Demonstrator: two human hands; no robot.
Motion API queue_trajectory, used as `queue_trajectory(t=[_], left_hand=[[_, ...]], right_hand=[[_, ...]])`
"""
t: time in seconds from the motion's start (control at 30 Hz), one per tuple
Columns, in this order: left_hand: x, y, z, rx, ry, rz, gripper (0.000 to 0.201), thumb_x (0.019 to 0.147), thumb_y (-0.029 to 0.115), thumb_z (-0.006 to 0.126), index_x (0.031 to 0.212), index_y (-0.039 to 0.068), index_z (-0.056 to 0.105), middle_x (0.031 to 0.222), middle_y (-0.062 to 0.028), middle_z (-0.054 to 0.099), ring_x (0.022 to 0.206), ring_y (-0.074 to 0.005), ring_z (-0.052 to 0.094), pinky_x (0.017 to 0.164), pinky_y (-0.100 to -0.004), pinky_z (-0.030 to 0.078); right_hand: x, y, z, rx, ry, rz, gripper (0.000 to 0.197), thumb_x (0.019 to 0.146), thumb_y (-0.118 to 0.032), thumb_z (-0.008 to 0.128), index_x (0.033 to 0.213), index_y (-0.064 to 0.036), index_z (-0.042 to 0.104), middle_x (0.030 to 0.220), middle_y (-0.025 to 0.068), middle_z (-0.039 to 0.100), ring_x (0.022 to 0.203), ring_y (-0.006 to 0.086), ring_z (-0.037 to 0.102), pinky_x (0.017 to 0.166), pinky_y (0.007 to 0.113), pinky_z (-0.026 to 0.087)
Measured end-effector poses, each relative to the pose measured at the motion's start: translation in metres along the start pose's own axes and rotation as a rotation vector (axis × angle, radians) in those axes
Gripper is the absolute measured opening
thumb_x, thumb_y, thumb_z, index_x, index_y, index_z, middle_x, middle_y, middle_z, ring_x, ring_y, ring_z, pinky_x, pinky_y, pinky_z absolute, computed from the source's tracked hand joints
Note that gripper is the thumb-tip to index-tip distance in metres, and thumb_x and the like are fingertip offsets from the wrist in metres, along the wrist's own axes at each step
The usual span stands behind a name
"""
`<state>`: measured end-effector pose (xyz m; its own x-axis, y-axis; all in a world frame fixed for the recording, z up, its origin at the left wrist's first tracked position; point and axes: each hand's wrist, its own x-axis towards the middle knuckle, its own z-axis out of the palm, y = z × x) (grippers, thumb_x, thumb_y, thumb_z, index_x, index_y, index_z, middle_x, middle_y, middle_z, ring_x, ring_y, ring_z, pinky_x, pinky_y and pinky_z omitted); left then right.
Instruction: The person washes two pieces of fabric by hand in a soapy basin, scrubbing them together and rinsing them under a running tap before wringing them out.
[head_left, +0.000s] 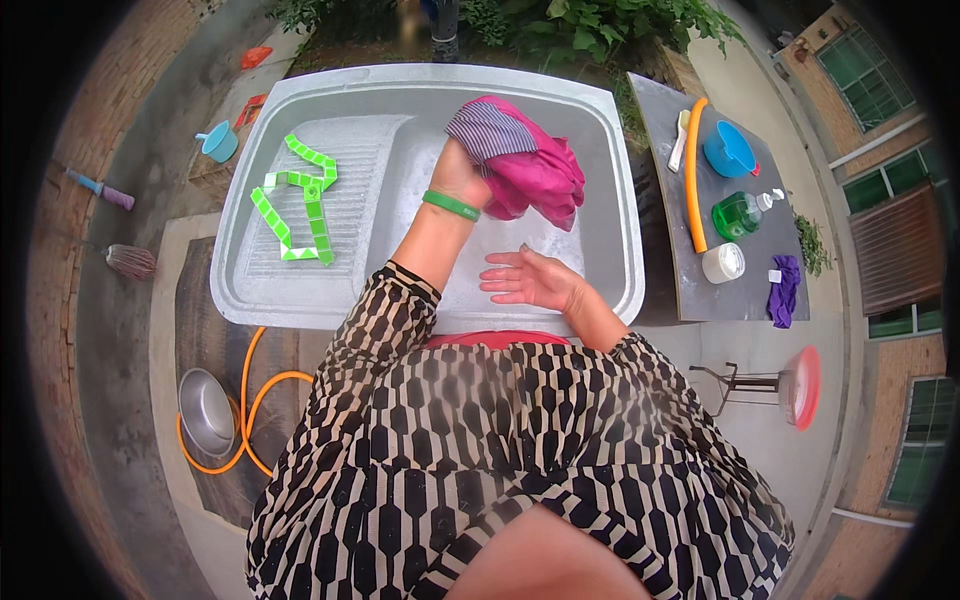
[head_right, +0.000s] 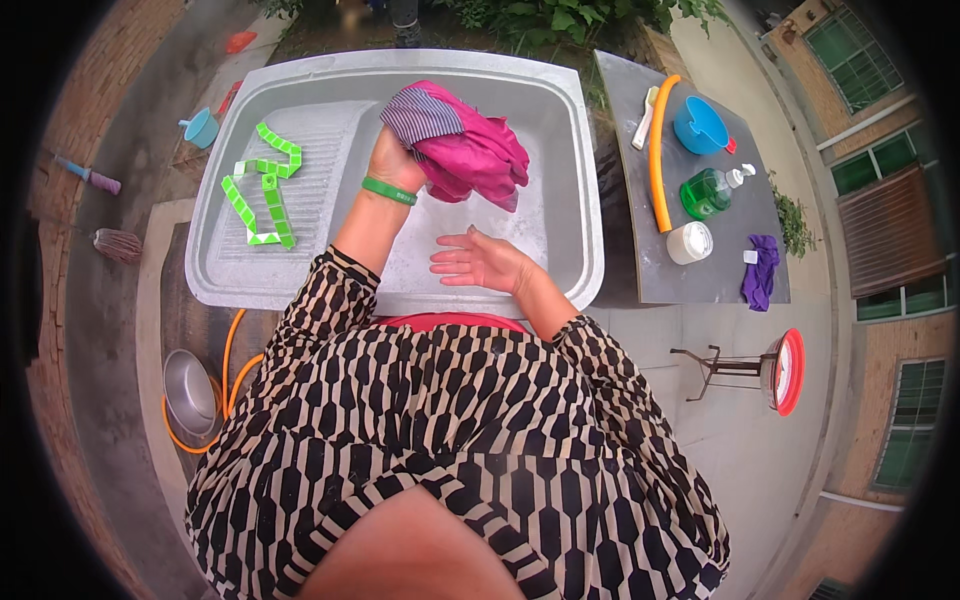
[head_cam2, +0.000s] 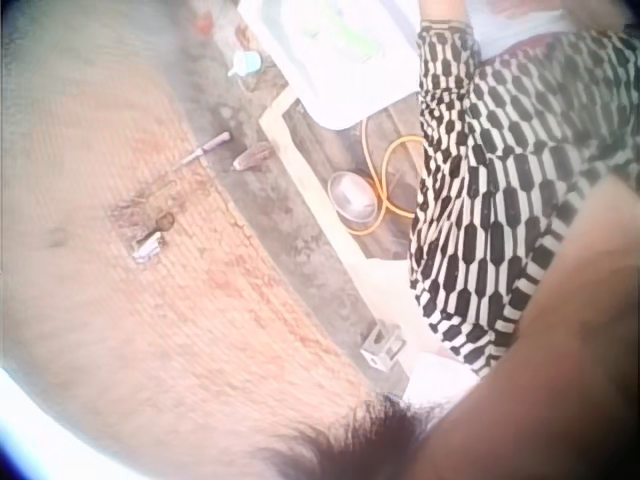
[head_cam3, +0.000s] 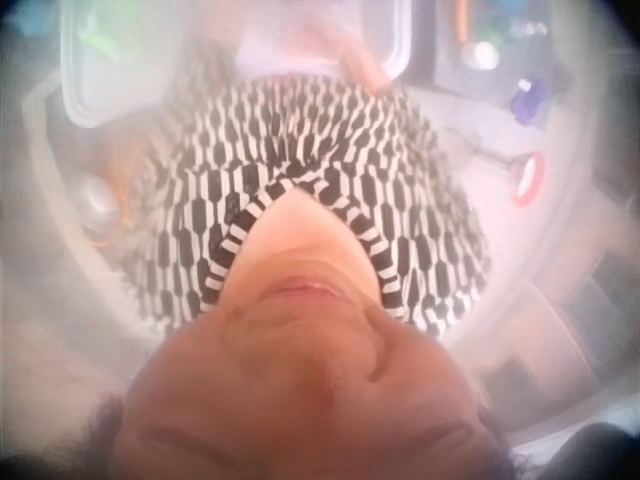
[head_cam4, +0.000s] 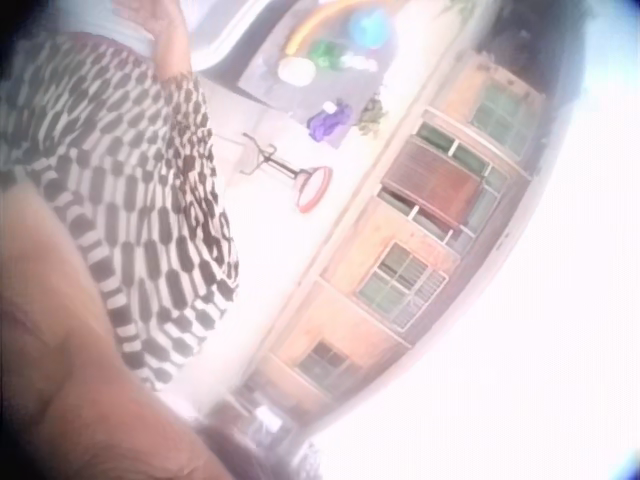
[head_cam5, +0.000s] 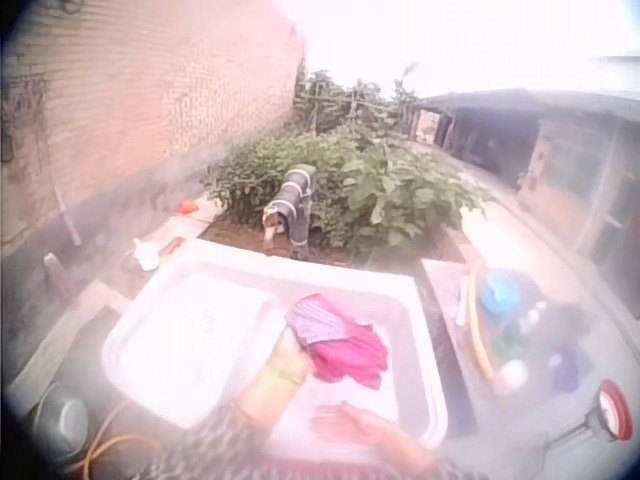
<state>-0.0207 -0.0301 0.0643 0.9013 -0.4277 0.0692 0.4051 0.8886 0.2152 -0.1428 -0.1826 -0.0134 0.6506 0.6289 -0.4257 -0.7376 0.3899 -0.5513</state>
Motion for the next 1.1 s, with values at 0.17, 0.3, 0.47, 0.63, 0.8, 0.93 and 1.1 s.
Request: queue_trajectory(t=[0.17,0.3,0.47,0.63,0.8,0.93,1.1], left_hand=[[-0.023,-0.011,0.019,-0.082,-0.214,-0.097,0.03,0.087,0.027,0.048,0.105,0.004,0.053,0.107,-0.0111,0.057,0.102,-0.0263,0.052,0.093,-0.0438,0.04],[-0.025,-0.016,-0.028,0.003,0.032,-0.026,0.028,0.086,0.028,0.049,0.102,0.005,0.055,0.105,-0.0103,0.057,0.101,-0.0257,0.052,0.093,-0.043,0.04],[-0.02,-0.004,-0.069,0.067,0.352,-0.019,0.026,0.086,0.027,0.048,0.099,0.006,0.054,0.103,-0.0101,0.058,0.1,-0.0255,0.053,0.09,-0.0429,0.042],[-0.022,-0.017,-0.084,0.353,0.601,-0.07,0.03,0.089,0.021,0.035,0.102,-0.001,0.051,0.099,-0.0149,0.057,0.091,-0.0271,0.057,0.08,-0.0384,0.047],[-0.042,-0.022,-0.034,0.552,0.431,-0.411,0.039,0.089,0.025,0.03,0.11,-0.003,0.048,0.103,-0.0173,0.057,0.091,-0.0293,0.056,0.082,-0.0387,0.046],[-0.033,-0.012,-0.045,0.443,0.113,-0.497,0.041,0.086,0.033,0.048,0.111,0.0,0.048,0.112,-0.0138,0.052,0.1,-0.0263,0.053,0.088,-0.0402,0.043],[-0.028,0.012,-0.083,0.281,0.161,-0.421,0.069,0.075,0.046,0.062,0.125,0.005,0.038,0.131,-0.0161,0.034,0.122,-0.0299,0.033,0.099,-0.0454,0.03]], right_hand=[[0.014,-0.025,0.003,0.231,-0.078,-0.319,0.059,0.09,-0.043,0.036,0.127,0.0027,0.031,0.125,0.0225,0.041,0.114,0.0356,0.043,0.096,0.044,0.037],[0.023,-0.049,0.008,0.339,-0.024,-0.633,0.053,0.088,-0.037,0.042,0.123,0.0025,0.038,0.12,0.0183,0.047,0.106,0.0276,0.05,0.093,0.039,0.04],[0.019,-0.057,-0.002,0.195,0.324,-0.667,0.035,0.087,-0.031,0.046,0.107,-0.0027,0.051,0.101,0.0111,0.058,0.093,0.0211,0.056,0.083,0.035,0.045],[0.018,-0.047,0.048,-0.62,0.412,-0.448,0.047,0.078,-0.033,0.059,0.11,-0.0005,0.049,0.102,0.0105,0.057,0.094,0.0191,0.055,0.082,0.031,0.044],[0.031,-0.038,0.045,-0.739,0.318,-0.212,0.04,0.071,-0.022,0.067,0.101,0.0003,0.055,0.092,0.0083,0.059,0.083,0.0164,0.057,0.075,0.029,0.045],[0.034,-0.045,0.007,-0.557,0.421,-0.161,0.029,0.071,-0.011,0.063,0.096,0.0015,0.056,0.082,0.0078,0.061,0.074,0.0155,0.059,0.063,0.028,0.049],[-0.002,-0.066,0.012,0.026,0.17,-0.391,0.047,0.079,-0.022,0.059,0.116,0.0015,0.044,0.102,0.0186,0.057,0.087,0.0281,0.061,0.076,0.037,0.052]])
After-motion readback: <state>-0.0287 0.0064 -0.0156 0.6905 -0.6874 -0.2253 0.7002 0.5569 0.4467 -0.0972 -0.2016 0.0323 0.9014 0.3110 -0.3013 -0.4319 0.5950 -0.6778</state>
